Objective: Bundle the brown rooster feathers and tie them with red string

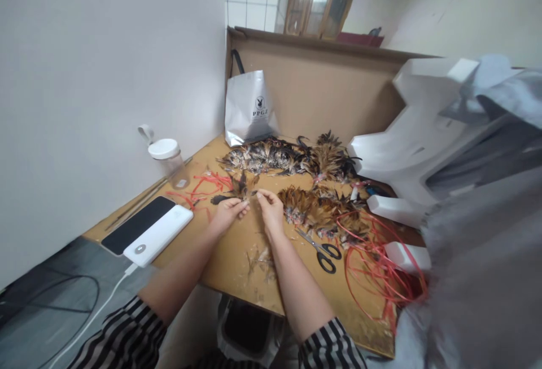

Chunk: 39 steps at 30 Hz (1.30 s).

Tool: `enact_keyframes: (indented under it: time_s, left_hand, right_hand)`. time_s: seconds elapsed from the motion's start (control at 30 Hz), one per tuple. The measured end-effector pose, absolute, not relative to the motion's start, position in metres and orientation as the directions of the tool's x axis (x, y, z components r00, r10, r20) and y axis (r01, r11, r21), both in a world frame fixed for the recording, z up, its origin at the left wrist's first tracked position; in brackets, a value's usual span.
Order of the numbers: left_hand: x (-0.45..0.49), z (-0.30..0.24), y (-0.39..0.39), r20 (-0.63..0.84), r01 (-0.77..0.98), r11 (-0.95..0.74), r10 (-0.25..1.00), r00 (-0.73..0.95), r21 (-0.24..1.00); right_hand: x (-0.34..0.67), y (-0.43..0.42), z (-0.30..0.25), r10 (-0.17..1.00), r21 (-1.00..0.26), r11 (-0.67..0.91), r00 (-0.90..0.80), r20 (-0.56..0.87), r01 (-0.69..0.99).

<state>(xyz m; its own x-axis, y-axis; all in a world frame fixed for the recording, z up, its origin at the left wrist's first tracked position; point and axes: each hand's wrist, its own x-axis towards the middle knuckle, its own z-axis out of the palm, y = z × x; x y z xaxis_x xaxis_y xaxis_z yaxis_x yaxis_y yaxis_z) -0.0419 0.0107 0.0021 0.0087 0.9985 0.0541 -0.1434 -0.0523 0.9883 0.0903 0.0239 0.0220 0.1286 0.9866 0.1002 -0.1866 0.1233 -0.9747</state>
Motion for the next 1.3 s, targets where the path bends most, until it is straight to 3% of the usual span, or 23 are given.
enact_keyframes:
  time_s: [0.17, 0.3, 0.4, 0.5, 0.63, 0.73, 1.07, 1.23, 1.3]
  left_hand:
    - [-0.049, -0.001, 0.008, -0.059, -0.45, 0.16, 0.971, 0.23, 0.879]
    - [-0.048, 0.001, 0.007, -0.1, -0.467, 0.271, 0.928, 0.358, 0.842]
    - [-0.05, -0.001, 0.01, -0.07, -0.497, 0.285, 0.911, 0.407, 0.82]
    - [-0.056, -0.002, 0.014, -0.007, -0.643, 0.263, 0.928, 0.372, 0.72]
    - [-0.06, 0.0, 0.017, 0.078, -0.794, 0.256, 0.932, 0.354, 0.552]
    - [-0.059, 0.003, 0.017, 0.109, -0.832, 0.297, 0.915, 0.388, 0.468]
    - [-0.055, -0.003, 0.017, 0.019, -0.812, 0.333, 0.921, 0.389, 0.48]
    - [-0.053, -0.001, 0.017, 0.068, -0.84, 0.357, 0.906, 0.418, 0.408]
    - [-0.052, -0.001, 0.017, 0.083, -0.844, 0.366, 0.9, 0.428, 0.392]
  right_hand:
    - [0.094, 0.069, 0.037, 0.976, -0.978, 0.206, 0.075, 0.207, 0.016]
    - [0.074, 0.13, 0.046, 0.94, -0.883, 0.336, -0.063, 0.334, 0.329]
    - [0.049, 0.169, 0.055, 0.916, -0.661, 0.372, -0.144, 0.373, 0.652]
    - [0.022, 0.191, 0.061, 0.893, -0.358, 0.391, -0.255, 0.371, 0.848]
    - [-0.011, 0.204, 0.056, 0.864, -0.062, 0.433, -0.395, 0.312, 0.899]
    - [-0.034, 0.211, 0.043, 0.824, 0.035, 0.465, -0.447, 0.348, 0.885]
    - [-0.056, 0.25, 0.026, 0.923, -0.046, 0.335, -0.318, 0.214, 0.941]
    - [-0.036, 0.248, 0.027, 0.92, -0.091, 0.325, -0.292, 0.26, 0.941]
    - [-0.027, 0.246, 0.032, 0.915, -0.178, 0.314, -0.248, 0.318, 0.933]
